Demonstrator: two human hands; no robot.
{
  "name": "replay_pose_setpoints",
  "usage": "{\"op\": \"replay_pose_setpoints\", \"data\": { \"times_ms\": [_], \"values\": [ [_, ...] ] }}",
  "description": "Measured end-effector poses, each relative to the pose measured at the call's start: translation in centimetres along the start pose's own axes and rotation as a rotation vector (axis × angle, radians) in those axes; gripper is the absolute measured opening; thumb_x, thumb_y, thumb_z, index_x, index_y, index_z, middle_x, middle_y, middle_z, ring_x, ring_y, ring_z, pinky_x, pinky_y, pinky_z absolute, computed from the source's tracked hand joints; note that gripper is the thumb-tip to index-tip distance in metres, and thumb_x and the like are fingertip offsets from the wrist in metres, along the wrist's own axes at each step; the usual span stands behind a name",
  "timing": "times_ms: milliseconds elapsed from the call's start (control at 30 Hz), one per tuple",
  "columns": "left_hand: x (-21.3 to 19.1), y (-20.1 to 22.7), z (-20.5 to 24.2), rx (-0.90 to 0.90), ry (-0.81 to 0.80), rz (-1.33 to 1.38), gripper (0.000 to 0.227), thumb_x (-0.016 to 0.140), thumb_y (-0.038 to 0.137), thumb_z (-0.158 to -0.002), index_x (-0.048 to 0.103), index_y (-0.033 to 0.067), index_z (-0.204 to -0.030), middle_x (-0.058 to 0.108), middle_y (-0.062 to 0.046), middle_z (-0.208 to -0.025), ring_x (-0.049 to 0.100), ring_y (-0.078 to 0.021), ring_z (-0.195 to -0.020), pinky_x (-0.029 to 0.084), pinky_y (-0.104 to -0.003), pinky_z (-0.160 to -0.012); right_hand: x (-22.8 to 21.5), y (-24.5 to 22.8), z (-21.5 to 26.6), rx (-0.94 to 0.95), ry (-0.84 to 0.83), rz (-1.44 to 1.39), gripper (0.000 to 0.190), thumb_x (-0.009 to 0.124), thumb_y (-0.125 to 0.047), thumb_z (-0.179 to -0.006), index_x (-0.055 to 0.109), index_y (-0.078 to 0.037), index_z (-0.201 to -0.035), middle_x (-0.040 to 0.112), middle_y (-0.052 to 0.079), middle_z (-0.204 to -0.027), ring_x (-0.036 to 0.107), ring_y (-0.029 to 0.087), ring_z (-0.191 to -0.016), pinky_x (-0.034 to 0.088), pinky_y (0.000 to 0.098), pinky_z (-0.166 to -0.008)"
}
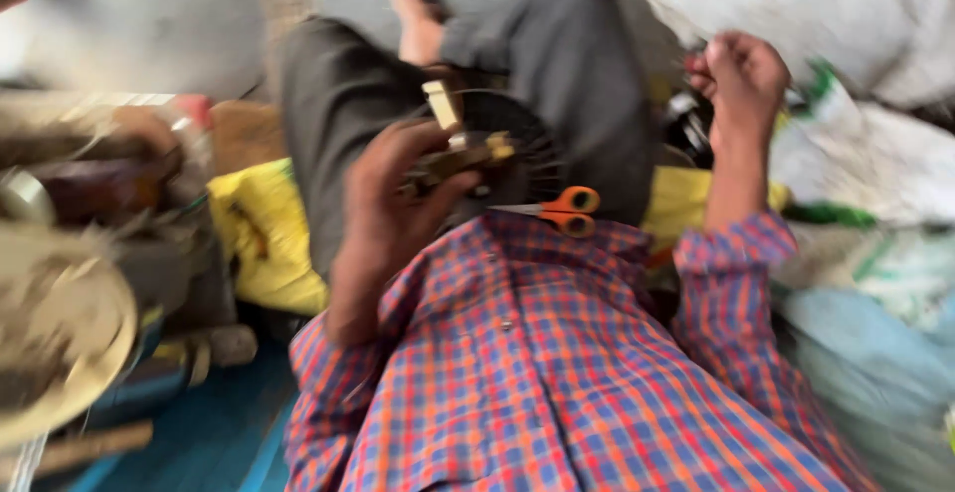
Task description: The person sits on the floor and works on a circular electrical component, likely a motor stator. They wrap a small piece of cardboard around a central shaft, then use scissors to cut and trim the cardboard to fit. The person repeatedly adjusts the cardboard and the component, occasionally pausing to inspect the fit.
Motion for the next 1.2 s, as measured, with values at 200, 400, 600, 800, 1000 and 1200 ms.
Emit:
{"op": "replay_pose_setpoints", "data": {
  "times_ms": [200,400,600,800,1000,1200],
  "values": [
    [0.2,-0.7,0.1,-0.162,-0.006,-0.037,0.044,0.089,0.006,-0.082,0.068,0.0013,-0.12,0.073,-0.013,-0.109,0.073,-0.0224,-0.098,0.058,-0.032,-0.088,-11.7,9.9,-3.6,0.281,0.41,0.154,0.014,0.076,-0.013,-0.094,0.073,-0.007,-0.105,0.071,0.002,-0.085,0.068,0.012,-0.066,0.056,0.0265,-0.052],
    [0.6,-0.9,1.1,-0.202,-0.026,-0.248,0.044,0.089,0.004,-0.084,0.068,0.0012,-0.123,0.076,-0.013,-0.111,0.075,-0.0197,-0.102,0.059,-0.03,-0.09,-12.2,24.6,-4.4,0.669,0.28,0.108,0.011,0.076,-0.018,-0.092,0.073,-0.01,-0.098,0.069,0.003,-0.079,0.067,0.017,-0.059,0.055,0.0329,-0.048],
    [0.5,-1.0,1.1,-0.354,-0.016,-0.277,0.05,0.087,0.003,-0.081,0.066,0.0005,-0.126,0.076,-0.013,-0.112,0.075,-0.0204,-0.107,0.059,-0.03,-0.093,-11.6,31.3,-8.0,0.345,-0.086,0.795,0.022,0.079,-0.028,-0.088,0.075,-0.01,-0.1,0.07,0.007,-0.089,0.065,0.024,-0.076,0.053,0.0382,-0.064],
    [0.5,-1.3,0.6,-0.456,-0.015,-0.335,0.05,0.086,0.0,-0.076,0.067,0.0008,-0.122,0.077,-0.012,-0.11,0.075,-0.0186,-0.103,0.058,-0.028,-0.089,-11.5,39.5,-10.8,-0.077,-0.306,1.115,0.042,0.086,-0.038,-0.079,0.079,-0.01,-0.108,0.075,0.018,-0.111,0.07,0.035,-0.104,0.056,0.0465,-0.09],
    [0.4,-2.3,-0.4,-0.523,-0.093,-0.282,0.045,0.087,0.0,-0.067,0.072,0.0007,-0.11,0.078,-0.013,-0.107,0.077,-0.0204,-0.102,0.06,-0.03,-0.088,-13.1,37.2,-8.3,0.146,-0.3,1.0,0.059,0.09,-0.044,-0.071,0.075,-0.004,-0.111,0.071,0.025,-0.108,0.068,0.041,-0.103,0.054,0.0492,-0.088],
    [0.0,-3.5,0.1,-0.493,-0.141,-0.274,0.042,0.091,0.004,-0.064,0.074,0.0033,-0.102,0.08,-0.012,-0.103,0.08,-0.0234,-0.103,0.062,-0.033,-0.088,-15.8,42.2,-10.7,-0.296,-0.472,1.123,0.043,0.083,-0.047,-0.072,0.077,-0.01,-0.094,0.073,0.016,-0.096,0.068,0.038,-0.095,0.055,0.051,-0.086]
  ]
}}
Point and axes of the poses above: each hand's wrist, its own z-axis away from the middle knuckle, its own x-axis out of the palm, y = z × x, the point moved 9 cm from there along -z, towards the middle knuckle
